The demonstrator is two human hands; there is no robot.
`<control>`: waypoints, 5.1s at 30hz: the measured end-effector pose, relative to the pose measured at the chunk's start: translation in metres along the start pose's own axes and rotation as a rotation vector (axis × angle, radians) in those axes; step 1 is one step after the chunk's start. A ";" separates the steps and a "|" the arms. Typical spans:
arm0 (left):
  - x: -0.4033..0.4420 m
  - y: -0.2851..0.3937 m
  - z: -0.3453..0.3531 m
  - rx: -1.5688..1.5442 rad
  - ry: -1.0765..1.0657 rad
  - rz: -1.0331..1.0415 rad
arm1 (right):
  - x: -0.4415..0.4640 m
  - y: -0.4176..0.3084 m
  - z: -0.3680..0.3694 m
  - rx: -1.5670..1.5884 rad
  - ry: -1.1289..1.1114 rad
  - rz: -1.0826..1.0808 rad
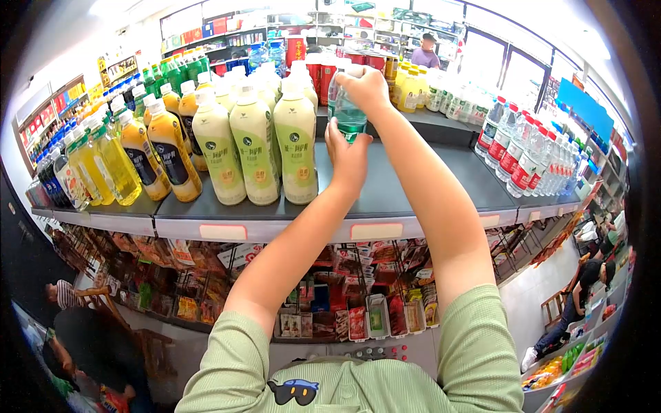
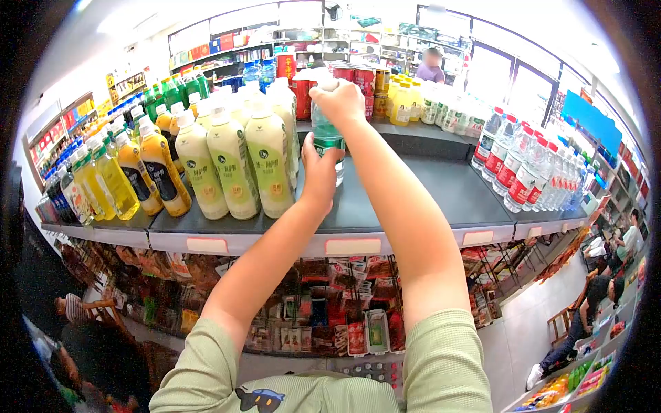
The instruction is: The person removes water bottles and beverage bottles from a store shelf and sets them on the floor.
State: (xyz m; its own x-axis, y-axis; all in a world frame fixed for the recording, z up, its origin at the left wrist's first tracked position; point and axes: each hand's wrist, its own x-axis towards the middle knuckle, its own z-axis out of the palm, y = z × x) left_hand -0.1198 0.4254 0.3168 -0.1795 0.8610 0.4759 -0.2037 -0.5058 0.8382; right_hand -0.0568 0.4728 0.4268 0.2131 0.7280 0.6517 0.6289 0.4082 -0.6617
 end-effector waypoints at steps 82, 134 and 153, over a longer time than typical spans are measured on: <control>-0.757 -0.384 -0.246 0.118 0.026 -1.694 | -0.888 0.381 0.001 -0.267 -1.079 0.905; -0.769 -0.490 -0.244 -0.079 0.101 -1.650 | -0.936 0.507 0.090 -0.447 -1.023 1.104; -0.614 -0.258 -0.238 0.128 -0.057 -1.520 | -0.813 0.352 -0.097 -0.287 -0.674 0.854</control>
State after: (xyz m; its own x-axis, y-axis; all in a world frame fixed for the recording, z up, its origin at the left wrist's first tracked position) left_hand -0.1865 0.0146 -0.2549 0.1534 0.5460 -0.8236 -0.0724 0.8375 0.5417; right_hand 0.0635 -0.0283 -0.2997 0.2629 0.8931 -0.3651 0.6376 -0.4448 -0.6290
